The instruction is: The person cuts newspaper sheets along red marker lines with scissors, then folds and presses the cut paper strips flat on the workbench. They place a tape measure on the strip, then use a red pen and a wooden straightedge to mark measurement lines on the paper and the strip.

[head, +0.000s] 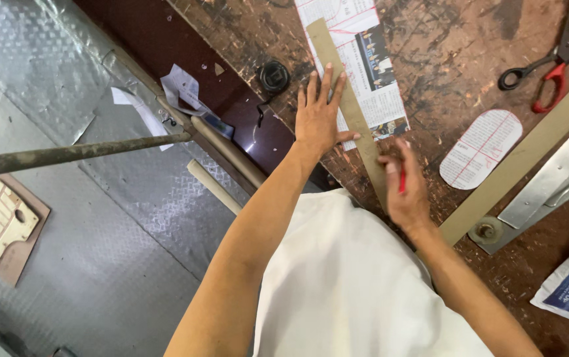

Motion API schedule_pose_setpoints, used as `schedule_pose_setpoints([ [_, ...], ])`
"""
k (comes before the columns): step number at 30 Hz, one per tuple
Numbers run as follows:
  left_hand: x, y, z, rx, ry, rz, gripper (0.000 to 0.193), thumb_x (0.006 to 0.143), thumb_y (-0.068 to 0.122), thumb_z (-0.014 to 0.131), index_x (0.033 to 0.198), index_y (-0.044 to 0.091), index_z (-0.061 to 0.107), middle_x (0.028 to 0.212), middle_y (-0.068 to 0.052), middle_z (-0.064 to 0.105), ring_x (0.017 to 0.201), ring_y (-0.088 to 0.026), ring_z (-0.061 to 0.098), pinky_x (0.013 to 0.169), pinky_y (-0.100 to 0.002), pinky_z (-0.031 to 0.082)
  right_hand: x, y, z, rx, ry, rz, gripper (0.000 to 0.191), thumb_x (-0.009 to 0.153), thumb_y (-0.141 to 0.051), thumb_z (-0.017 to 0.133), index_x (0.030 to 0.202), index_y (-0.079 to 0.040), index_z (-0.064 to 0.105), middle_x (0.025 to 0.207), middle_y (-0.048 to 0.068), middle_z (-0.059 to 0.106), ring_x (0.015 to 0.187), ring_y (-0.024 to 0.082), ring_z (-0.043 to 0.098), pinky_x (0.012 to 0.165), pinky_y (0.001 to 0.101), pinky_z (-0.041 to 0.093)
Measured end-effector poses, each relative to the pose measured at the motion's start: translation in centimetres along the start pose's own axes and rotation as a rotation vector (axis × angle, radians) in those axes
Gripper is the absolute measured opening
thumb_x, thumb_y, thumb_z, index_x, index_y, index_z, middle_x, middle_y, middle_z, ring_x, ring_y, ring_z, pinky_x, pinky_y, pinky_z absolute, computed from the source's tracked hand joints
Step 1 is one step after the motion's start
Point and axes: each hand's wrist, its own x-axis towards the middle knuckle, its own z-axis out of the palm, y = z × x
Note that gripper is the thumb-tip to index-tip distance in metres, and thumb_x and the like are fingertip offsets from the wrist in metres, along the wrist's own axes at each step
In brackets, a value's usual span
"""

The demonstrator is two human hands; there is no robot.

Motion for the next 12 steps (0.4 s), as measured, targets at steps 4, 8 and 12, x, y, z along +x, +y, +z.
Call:
schedule_pose_setpoints([
  [4,0.0,-0.1,0.6,0.015,0.016,-0.005,0.138,0.056,0.075,0.085,0.162,0.015,0.020,0.168,-0.015,0.008,0.153,-0.043,0.018,0.122,-0.059,0.025,3.8,0.2,-2.1,0.214,-0.155,0.047,0.039,0.112,-0.020,0.045,0.147,-0.007,0.056,0.118,0.009,0.067,0.109,0.015,0.062,0.097,0.0295,0.048],
  [8,-0.1,0.0,0.2,0.010,0.019,-0.011,0.138,0.055,0.074,0.086,0.162,0.015,0.021,0.168,-0.014,0.009,0.153,-0.043,0.019,0.122,-0.060,0.025,6.6,-0.2,-2.0,0.096,-0.156,-0.029,0.035,0.103,-0.013,0.061,0.137,-0.003,0.060,0.123,0.011,0.071,0.111,0.016,0.066,0.095,0.0290,0.051],
  [12,-0.2,0.5,-0.3,0.007,-0.010,-0.014,0.138,0.056,0.074,0.086,0.162,0.014,0.021,0.168,-0.015,0.009,0.153,-0.043,0.018,0.123,-0.060,0.024,7.6,0.4,-2.8,-0.015,-0.181,0.004,0.027,0.106,-0.015,0.065,0.132,-0.009,0.069,0.121,0.011,0.077,0.108,0.015,0.070,0.094,0.0278,0.054],
])
